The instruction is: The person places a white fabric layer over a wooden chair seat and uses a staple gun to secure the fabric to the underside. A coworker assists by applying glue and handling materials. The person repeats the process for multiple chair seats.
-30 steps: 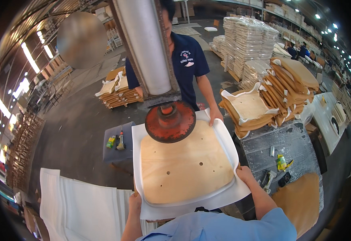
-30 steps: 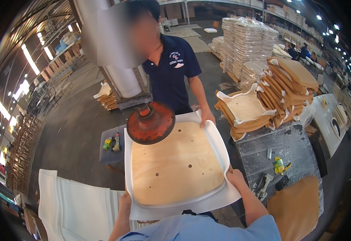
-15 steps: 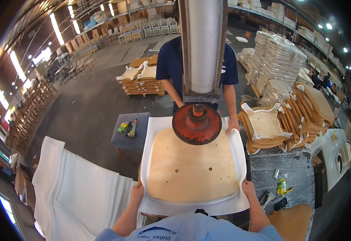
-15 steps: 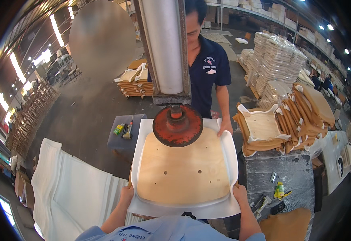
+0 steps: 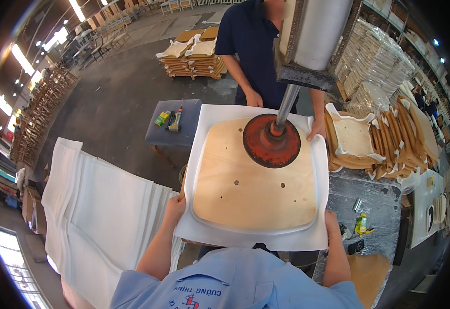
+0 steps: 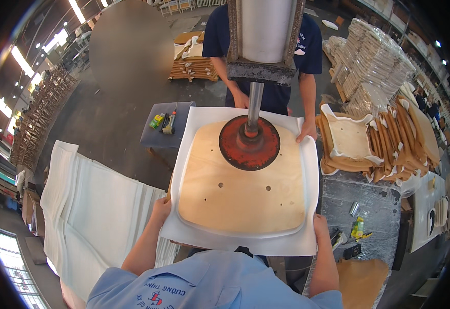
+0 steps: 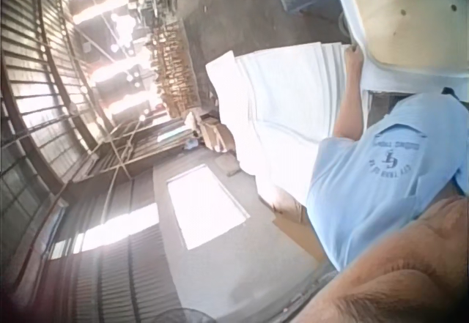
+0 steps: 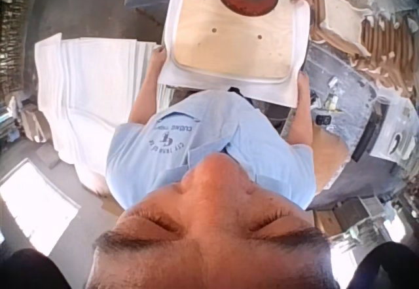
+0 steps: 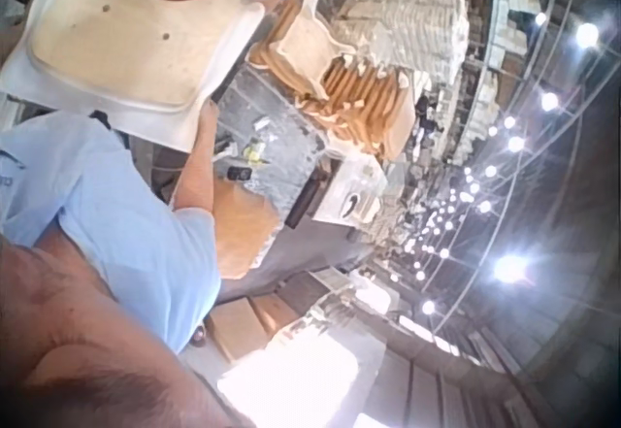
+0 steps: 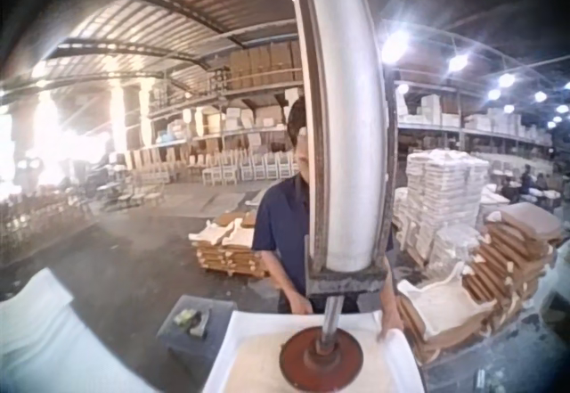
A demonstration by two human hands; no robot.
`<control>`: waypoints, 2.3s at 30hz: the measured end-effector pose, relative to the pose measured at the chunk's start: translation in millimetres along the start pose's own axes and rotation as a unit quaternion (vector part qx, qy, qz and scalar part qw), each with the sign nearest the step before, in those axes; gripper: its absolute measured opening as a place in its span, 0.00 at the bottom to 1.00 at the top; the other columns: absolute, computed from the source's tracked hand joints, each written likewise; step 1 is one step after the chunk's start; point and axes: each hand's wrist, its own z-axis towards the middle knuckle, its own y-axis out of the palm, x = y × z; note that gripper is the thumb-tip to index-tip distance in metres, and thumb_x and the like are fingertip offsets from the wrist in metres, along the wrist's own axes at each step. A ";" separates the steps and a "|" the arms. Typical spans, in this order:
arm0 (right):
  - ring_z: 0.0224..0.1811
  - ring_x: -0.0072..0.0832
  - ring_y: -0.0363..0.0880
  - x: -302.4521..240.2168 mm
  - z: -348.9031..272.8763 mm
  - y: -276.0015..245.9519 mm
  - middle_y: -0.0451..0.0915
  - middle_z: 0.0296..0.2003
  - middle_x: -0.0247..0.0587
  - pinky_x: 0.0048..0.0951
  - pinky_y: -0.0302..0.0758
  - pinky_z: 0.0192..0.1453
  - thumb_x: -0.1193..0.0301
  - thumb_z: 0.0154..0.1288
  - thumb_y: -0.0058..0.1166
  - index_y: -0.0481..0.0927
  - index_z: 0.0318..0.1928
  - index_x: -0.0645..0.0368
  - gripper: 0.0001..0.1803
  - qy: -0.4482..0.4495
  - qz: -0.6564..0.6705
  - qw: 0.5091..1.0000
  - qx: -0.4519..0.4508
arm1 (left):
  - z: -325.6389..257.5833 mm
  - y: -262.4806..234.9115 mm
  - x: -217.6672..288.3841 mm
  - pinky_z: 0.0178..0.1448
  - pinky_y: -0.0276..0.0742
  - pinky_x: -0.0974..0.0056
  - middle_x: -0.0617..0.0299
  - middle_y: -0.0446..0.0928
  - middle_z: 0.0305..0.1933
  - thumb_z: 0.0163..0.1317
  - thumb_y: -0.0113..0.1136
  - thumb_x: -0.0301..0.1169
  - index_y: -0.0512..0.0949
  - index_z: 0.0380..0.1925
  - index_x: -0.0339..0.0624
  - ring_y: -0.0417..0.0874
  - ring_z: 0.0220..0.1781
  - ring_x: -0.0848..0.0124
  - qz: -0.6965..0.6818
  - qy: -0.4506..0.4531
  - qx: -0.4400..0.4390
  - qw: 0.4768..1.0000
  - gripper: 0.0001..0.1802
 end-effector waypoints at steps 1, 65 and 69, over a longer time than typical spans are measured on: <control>0.39 0.37 0.91 -2.4 -1.6 -1.1 0.92 0.41 0.51 0.40 0.84 0.43 0.57 0.76 0.62 0.89 0.52 0.77 0.28 0.009 0.010 1.000 -0.005 | 0.9 -1.8 -0.2 0.46 0.86 0.54 0.46 0.92 0.39 0.72 0.69 0.48 0.89 0.52 0.27 0.94 0.39 0.60 -0.017 -0.010 -0.010 1.000 0.29; 0.80 0.60 0.66 -40.8 -6.5 139.5 0.71 0.74 0.56 0.57 0.66 0.83 0.62 0.72 0.67 0.75 0.73 0.59 0.33 -0.501 -0.234 0.832 0.043 | -2.7 125.3 59.2 0.90 0.45 0.33 0.32 0.47 0.91 0.75 0.61 0.40 0.56 0.87 0.42 0.48 0.91 0.30 0.387 0.485 -0.099 0.778 0.45; 0.83 0.58 0.62 -36.1 -15.8 138.5 0.71 0.74 0.56 0.60 0.61 0.86 0.60 0.71 0.68 0.74 0.73 0.58 0.34 -0.500 -0.259 0.826 0.035 | -7.7 123.5 50.4 0.91 0.43 0.32 0.33 0.50 0.91 0.73 0.61 0.39 0.59 0.87 0.43 0.48 0.91 0.32 0.362 0.506 -0.086 0.778 0.44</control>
